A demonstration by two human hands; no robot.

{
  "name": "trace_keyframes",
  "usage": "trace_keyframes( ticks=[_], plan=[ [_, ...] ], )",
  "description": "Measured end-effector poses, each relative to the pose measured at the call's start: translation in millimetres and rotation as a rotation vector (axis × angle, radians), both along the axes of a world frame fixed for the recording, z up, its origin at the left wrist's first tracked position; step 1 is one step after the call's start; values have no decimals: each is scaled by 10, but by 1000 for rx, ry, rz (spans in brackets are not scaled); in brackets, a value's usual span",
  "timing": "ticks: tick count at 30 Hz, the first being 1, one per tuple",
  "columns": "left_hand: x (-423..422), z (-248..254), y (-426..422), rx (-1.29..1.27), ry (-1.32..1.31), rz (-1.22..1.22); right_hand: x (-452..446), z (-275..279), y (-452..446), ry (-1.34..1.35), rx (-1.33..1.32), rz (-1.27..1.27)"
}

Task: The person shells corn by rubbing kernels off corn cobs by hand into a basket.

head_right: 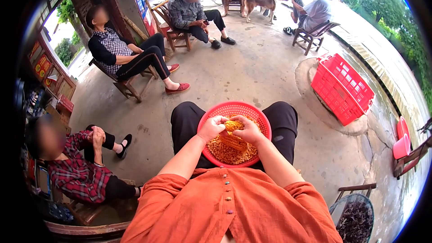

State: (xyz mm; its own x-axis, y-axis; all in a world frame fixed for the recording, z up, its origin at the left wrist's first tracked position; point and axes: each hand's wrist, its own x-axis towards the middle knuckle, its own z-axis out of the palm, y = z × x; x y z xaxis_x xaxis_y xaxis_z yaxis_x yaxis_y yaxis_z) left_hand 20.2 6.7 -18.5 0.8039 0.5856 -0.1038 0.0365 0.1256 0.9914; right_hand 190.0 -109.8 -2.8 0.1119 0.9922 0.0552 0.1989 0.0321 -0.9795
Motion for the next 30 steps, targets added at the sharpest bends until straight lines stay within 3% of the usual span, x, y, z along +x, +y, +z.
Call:
trace_keyframes(
  ticks=[2,4,13,30],
  plan=[
    [-6,19,7,-12,-1,2,-4,35,-9,-6,-6,-8],
    [-26,67,23,-10,0,6,-1,73,-10,283,-109,29],
    [-40,123,-4,-143,-29,-7,51,-22,21,286,-112,18],
    [-35,97,11,-141,-48,-46,25,24,-8,182,-82,22]
  ],
)
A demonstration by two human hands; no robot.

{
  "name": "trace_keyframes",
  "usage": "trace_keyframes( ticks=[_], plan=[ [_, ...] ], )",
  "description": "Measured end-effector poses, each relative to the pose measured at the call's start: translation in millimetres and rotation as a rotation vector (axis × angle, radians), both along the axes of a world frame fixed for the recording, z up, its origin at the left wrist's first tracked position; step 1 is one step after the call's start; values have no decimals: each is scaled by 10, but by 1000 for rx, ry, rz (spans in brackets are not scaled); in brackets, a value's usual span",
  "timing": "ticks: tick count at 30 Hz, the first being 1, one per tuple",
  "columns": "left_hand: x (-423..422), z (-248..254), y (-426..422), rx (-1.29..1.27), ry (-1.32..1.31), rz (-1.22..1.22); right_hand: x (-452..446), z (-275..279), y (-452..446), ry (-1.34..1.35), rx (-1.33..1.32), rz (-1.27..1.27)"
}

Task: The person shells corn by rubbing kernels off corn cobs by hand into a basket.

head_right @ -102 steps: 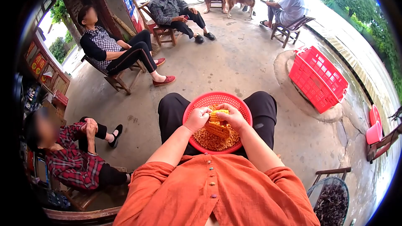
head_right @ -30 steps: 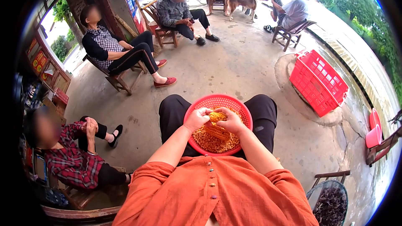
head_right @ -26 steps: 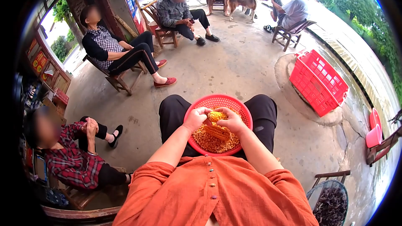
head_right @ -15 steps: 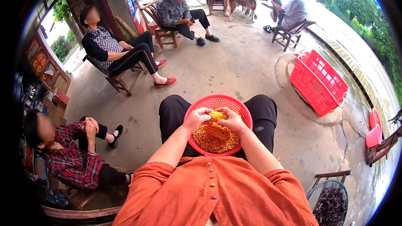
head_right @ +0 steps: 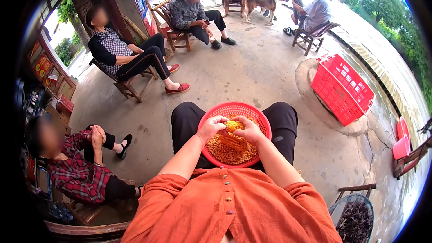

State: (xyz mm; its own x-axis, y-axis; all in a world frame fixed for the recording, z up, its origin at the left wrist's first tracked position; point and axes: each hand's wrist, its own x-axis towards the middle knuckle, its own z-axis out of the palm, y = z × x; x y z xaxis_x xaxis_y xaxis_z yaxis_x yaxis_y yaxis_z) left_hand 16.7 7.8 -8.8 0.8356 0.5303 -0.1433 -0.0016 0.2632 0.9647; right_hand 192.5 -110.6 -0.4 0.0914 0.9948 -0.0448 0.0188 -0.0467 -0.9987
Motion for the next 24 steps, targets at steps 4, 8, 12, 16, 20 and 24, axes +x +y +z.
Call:
trace_keyframes(
  ticks=[4,8,12,16,20,24],
  plan=[
    [6,31,-34,38,28,13,1,-5,0,58,-7,6],
    [25,-12,-53,95,8,15,9,-24,5,60,-17,6],
    [57,-142,-24,189,-1,27,9,-2,-4,31,-49,5],
    [16,-53,-13,155,80,22,5,23,-11,114,-78,37],
    [30,-76,-20,108,40,56,3,24,-11,50,-37,-1],
    [1,24,-32,-64,-3,23,-8,24,-11,-64,66,-10]
  ],
)
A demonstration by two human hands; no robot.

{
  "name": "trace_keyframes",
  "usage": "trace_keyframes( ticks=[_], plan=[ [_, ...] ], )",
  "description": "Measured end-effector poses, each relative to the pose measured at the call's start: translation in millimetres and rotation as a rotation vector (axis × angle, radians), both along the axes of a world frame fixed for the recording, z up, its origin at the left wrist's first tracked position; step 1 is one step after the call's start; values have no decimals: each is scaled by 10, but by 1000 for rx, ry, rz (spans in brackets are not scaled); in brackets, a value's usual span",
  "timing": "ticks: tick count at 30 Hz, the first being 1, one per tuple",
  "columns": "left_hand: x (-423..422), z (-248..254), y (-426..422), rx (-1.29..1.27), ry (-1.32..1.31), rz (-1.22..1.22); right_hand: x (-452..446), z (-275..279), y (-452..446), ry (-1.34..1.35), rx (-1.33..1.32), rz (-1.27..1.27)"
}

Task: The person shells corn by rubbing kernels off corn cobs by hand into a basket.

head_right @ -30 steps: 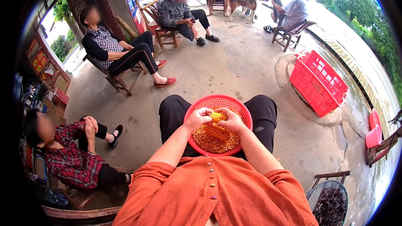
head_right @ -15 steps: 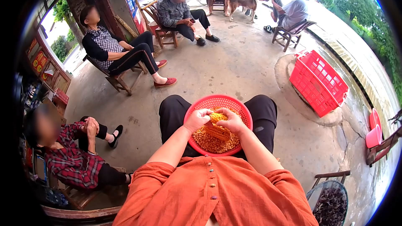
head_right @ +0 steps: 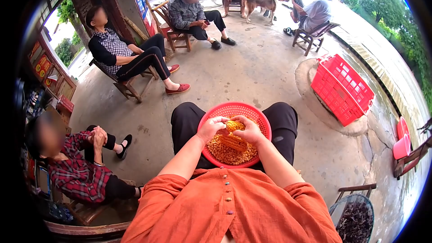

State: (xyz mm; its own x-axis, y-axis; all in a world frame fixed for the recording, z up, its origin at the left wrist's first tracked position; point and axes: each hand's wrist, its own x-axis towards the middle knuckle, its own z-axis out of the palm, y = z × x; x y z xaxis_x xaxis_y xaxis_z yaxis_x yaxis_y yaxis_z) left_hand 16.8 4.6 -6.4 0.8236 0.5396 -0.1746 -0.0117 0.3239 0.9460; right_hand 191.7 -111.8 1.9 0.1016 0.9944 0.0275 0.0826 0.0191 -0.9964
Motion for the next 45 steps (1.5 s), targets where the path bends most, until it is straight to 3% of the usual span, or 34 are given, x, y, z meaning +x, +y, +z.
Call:
trace_keyframes(
  ticks=[10,22,28,41,45],
  plan=[
    [31,-48,13,98,20,4,-137,228,-72,-456,272,-35],
    [27,-117,55,155,66,-22,-154,195,-61,-498,276,-35],
    [37,-193,65,272,76,-21,-127,74,-31,-492,270,-23],
    [62,-291,66,280,30,-8,-121,31,-9,-416,261,-8],
    [26,-136,55,285,111,40,-130,137,-42,-122,66,9]
  ],
)
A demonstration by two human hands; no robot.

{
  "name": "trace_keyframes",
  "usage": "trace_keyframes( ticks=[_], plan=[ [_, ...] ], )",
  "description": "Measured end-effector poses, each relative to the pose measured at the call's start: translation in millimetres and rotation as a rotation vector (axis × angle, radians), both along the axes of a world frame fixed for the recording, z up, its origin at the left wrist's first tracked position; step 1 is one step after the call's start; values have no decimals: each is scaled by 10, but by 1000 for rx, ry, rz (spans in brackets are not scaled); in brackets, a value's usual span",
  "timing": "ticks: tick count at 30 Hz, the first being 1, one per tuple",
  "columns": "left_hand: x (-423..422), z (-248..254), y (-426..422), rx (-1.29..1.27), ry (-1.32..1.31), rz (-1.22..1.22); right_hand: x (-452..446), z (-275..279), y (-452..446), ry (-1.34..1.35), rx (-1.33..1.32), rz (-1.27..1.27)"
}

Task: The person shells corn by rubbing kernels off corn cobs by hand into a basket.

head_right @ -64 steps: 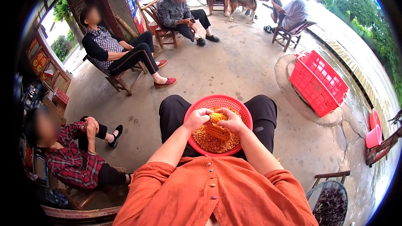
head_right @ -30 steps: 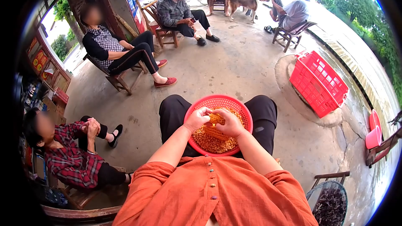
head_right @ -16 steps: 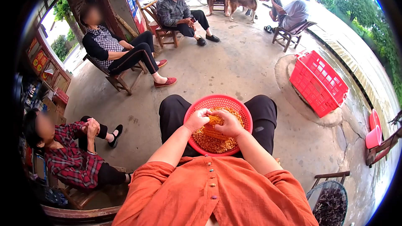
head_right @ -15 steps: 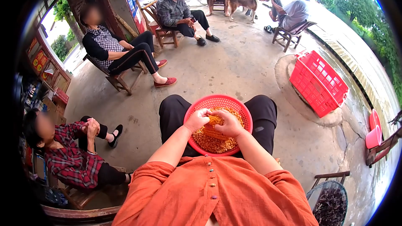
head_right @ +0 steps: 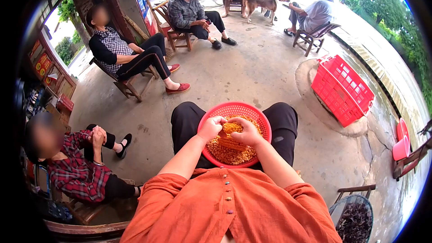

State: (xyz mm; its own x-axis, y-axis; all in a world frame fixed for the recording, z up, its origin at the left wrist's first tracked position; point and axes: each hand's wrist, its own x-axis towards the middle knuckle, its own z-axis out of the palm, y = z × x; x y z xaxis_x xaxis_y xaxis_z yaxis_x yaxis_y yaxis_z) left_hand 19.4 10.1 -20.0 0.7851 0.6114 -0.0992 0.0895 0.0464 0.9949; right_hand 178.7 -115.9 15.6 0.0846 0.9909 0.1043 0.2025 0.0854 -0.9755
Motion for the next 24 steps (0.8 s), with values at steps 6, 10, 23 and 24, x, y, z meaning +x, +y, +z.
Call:
trace_keyframes(
  ticks=[6,10,23,24],
  plan=[
    [-27,85,14,-189,-27,22,67,-78,57,27,-37,-25],
    [-45,160,-3,-305,-88,64,82,-102,58,-15,-48,-34],
    [-40,149,-20,-243,-101,-8,146,-201,73,-1,-47,-86],
    [-39,156,-28,-244,-103,-17,158,-206,75,-28,-73,-78]
  ],
)
